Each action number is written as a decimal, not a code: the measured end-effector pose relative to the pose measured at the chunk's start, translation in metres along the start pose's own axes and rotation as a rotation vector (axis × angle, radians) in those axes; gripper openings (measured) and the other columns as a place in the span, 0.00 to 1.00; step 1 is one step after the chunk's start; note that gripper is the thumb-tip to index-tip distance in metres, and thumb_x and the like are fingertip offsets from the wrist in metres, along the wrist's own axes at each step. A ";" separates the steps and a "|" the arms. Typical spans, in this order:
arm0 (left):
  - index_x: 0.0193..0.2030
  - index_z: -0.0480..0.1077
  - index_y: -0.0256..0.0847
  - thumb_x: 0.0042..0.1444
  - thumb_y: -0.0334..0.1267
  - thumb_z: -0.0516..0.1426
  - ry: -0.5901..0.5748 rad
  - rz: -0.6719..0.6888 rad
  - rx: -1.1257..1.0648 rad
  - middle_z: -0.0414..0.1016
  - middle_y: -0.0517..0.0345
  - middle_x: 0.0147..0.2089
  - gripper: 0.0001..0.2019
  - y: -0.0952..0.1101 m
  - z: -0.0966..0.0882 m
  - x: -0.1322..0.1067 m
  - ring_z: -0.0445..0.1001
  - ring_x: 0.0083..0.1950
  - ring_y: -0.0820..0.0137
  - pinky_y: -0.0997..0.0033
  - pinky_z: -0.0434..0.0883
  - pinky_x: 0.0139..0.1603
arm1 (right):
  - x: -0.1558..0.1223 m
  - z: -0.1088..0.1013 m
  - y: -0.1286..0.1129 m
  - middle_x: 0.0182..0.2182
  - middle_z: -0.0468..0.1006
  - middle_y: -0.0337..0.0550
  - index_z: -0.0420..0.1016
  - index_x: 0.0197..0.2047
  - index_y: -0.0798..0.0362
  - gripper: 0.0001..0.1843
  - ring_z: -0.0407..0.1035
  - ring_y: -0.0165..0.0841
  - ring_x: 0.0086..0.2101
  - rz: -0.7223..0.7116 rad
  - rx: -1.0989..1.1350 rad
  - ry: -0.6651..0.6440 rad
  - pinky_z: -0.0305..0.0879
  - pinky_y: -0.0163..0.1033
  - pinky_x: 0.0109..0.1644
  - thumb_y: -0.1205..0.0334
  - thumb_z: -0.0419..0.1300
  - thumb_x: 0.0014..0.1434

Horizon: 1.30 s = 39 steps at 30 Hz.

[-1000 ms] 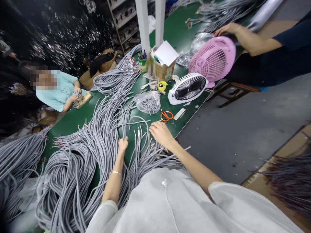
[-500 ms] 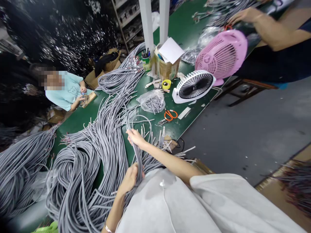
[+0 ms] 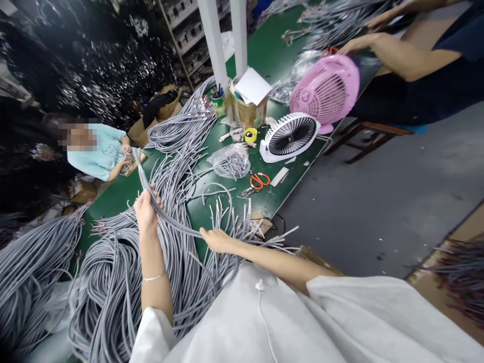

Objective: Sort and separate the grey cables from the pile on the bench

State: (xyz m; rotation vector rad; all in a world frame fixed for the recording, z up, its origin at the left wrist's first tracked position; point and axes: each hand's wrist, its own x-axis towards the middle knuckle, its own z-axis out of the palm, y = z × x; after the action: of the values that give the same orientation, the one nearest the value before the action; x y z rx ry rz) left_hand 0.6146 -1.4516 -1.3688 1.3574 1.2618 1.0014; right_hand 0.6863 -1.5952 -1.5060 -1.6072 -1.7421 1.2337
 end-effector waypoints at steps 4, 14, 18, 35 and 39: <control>0.25 0.67 0.39 0.56 0.49 0.54 -0.099 0.197 0.317 0.57 0.68 0.18 0.16 -0.011 0.006 -0.020 0.54 0.19 0.78 0.76 0.53 0.22 | 0.012 -0.001 0.011 0.34 0.76 0.54 0.68 0.43 0.59 0.13 0.73 0.43 0.38 -0.017 0.051 0.079 0.67 0.43 0.42 0.72 0.61 0.54; 0.20 0.65 0.40 0.54 0.50 0.52 -0.257 0.139 0.520 0.56 0.67 0.16 0.18 -0.037 -0.011 -0.063 0.55 0.19 0.76 0.74 0.52 0.24 | 0.003 -0.089 0.011 0.54 0.67 0.57 0.59 0.60 0.55 0.25 0.63 0.42 0.52 -0.141 0.086 0.918 0.62 0.48 0.53 0.51 0.52 0.65; 0.21 0.64 0.40 0.55 0.54 0.50 -0.322 0.093 0.494 0.57 0.66 0.15 0.21 -0.037 -0.013 -0.066 0.55 0.18 0.76 0.74 0.54 0.23 | -0.004 -0.104 0.005 0.41 0.76 0.50 0.74 0.44 0.54 0.17 0.65 0.40 0.46 -0.388 -0.336 0.826 0.56 0.46 0.50 0.53 0.49 0.68; 0.30 0.62 0.41 0.63 0.47 0.45 -0.653 0.132 0.595 0.61 0.68 0.18 0.15 -0.017 -0.015 -0.090 0.61 0.20 0.76 0.76 0.60 0.28 | -0.044 -0.095 -0.010 0.21 0.70 0.40 0.72 0.31 0.56 0.27 0.60 0.30 0.21 -0.622 -0.649 0.570 0.48 0.37 0.30 0.61 0.37 0.72; 0.34 0.65 0.39 0.62 0.50 0.47 -0.827 0.103 0.540 0.62 0.67 0.21 0.17 -0.012 -0.025 -0.098 0.58 0.21 0.78 0.77 0.58 0.26 | -0.058 -0.095 -0.008 0.22 0.73 0.40 0.71 0.29 0.56 0.29 0.60 0.28 0.20 -0.660 -0.567 0.526 0.46 0.37 0.27 0.58 0.35 0.72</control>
State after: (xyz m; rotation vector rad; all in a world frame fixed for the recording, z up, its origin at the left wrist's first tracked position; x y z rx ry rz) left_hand 0.5767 -1.5457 -1.3708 1.9795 0.8330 0.0753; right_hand 0.7719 -1.6213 -1.4391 -1.2632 -2.0815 -0.0014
